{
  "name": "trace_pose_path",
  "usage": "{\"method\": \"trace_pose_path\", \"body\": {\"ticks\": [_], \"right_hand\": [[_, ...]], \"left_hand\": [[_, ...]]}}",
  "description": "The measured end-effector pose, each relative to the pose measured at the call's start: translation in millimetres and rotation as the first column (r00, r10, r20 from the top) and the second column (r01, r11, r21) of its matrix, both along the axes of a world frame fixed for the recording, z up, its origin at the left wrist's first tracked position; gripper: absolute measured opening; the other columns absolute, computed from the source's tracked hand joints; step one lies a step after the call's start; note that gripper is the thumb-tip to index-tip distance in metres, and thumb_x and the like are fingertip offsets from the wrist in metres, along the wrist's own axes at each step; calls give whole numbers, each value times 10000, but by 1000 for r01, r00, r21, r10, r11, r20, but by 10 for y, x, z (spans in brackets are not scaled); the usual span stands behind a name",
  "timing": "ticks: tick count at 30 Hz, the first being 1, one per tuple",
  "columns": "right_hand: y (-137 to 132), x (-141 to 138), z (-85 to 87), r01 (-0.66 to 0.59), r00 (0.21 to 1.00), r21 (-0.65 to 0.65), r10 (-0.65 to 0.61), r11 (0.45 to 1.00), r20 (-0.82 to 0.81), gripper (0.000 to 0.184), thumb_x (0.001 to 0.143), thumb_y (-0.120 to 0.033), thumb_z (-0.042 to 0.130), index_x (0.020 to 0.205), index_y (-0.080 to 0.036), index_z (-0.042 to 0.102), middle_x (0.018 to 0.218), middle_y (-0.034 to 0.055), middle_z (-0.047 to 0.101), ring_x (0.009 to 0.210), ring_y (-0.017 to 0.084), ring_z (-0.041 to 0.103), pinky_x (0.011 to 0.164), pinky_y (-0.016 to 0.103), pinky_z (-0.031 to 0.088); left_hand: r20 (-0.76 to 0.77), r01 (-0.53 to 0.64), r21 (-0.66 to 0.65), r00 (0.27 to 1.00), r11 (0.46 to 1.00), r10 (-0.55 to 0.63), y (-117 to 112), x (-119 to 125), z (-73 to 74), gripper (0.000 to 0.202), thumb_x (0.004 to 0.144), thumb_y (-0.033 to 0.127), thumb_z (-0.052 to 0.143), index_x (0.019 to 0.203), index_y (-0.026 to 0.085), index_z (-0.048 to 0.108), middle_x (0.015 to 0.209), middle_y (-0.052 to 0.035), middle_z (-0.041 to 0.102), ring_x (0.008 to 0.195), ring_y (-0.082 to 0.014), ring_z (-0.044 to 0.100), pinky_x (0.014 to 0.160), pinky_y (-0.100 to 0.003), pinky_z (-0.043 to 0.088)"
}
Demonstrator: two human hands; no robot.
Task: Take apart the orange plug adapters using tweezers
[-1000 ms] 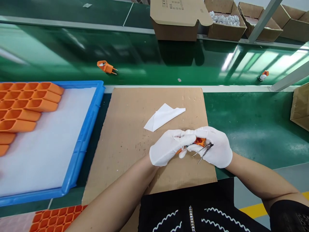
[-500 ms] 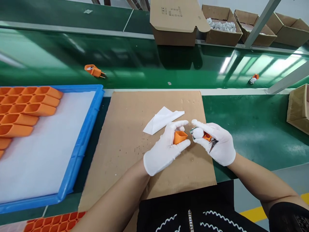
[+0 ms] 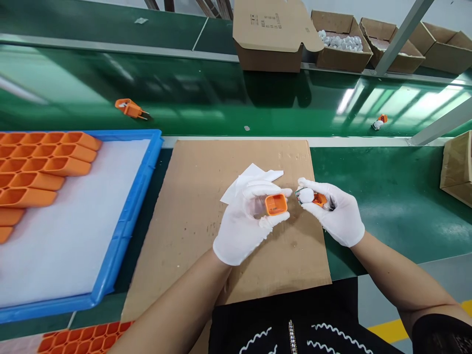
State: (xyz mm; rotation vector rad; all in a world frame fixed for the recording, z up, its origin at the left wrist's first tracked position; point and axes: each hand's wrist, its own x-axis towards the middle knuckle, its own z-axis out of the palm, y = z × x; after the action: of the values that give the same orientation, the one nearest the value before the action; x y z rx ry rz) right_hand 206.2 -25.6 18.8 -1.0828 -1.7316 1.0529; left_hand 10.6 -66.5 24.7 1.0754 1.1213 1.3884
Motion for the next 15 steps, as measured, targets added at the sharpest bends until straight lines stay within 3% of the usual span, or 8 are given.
{"method": "trace_pose_path", "body": {"ticks": [5,9,12,15], "right_hand": [[-23,-22,32,17,992,28,-13,999,-129,284,805,-155,744,1080,-208,700,1152,67,761,1011,198,735,881,364,639],[-36,-24,78,-42,985,3,42,999,-165,259,820,-164,735,1074,-197,701,1141,76,766,1020,203,740,868,355,642],[-39,-14,79,-29,990,-12,27,1000,-139,358,824,-190,746,1179,-201,701,1021,45,786,913,176,749,831,330,643],[-35,3,64,-3,997,25,5,1000,-77,399,839,-182,722,1235,-227,697,996,32,772,891,166,731,858,341,622]], "left_hand": [[-72,-2,188,997,982,16,-1,-20,-65,249,733,139,839,931,261,753,1141,-69,709,1312,-332,579,1040,-525,545],[-183,33,318,983,948,27,-1,-29,-152,350,792,118,786,1076,318,746,1170,-48,734,1354,-316,547,1063,-562,539],[-198,41,312,980,949,23,-14,-24,-172,401,801,118,783,1140,328,735,1249,-56,714,1353,-313,547,1035,-552,571],[-139,41,231,990,972,-9,-17,-20,-160,362,808,147,792,1135,291,735,1448,-78,593,1188,-292,673,981,-514,614]]}}
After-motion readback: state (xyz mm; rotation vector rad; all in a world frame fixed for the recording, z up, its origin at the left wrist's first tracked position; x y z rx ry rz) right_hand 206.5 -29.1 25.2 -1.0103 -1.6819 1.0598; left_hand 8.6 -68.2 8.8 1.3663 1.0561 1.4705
